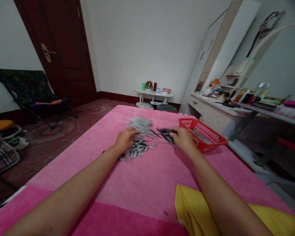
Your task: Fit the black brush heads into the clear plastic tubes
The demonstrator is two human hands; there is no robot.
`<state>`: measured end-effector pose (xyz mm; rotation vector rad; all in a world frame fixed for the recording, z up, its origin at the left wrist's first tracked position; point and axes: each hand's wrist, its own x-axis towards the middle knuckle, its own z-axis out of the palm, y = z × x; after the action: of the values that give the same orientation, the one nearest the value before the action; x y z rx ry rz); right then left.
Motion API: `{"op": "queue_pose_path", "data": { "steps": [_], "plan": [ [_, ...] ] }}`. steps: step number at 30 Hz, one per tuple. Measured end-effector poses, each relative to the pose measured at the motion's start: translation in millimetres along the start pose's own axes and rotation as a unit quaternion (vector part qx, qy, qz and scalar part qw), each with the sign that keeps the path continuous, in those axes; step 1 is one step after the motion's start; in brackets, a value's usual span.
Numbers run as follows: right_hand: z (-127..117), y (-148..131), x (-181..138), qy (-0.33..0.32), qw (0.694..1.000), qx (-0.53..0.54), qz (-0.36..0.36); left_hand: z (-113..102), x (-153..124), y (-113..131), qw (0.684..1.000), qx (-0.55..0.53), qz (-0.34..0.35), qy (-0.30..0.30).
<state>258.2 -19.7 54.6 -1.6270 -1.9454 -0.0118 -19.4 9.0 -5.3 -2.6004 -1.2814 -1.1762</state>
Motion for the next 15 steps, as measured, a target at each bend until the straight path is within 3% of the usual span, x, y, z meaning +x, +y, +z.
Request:
{"op": "queue_pose_path", "data": {
  "steps": [9,15],
  "plan": [
    [4,-13,-3,0.020,0.995,0.066,-0.065,-3,1,-4,0.999,-0.022,-0.022,0.031],
    [2,-15,-5,0.018,0.995,0.022,-0.091,-1,0,-2,1.000,0.011,0.009,-0.013]
  ]
}}
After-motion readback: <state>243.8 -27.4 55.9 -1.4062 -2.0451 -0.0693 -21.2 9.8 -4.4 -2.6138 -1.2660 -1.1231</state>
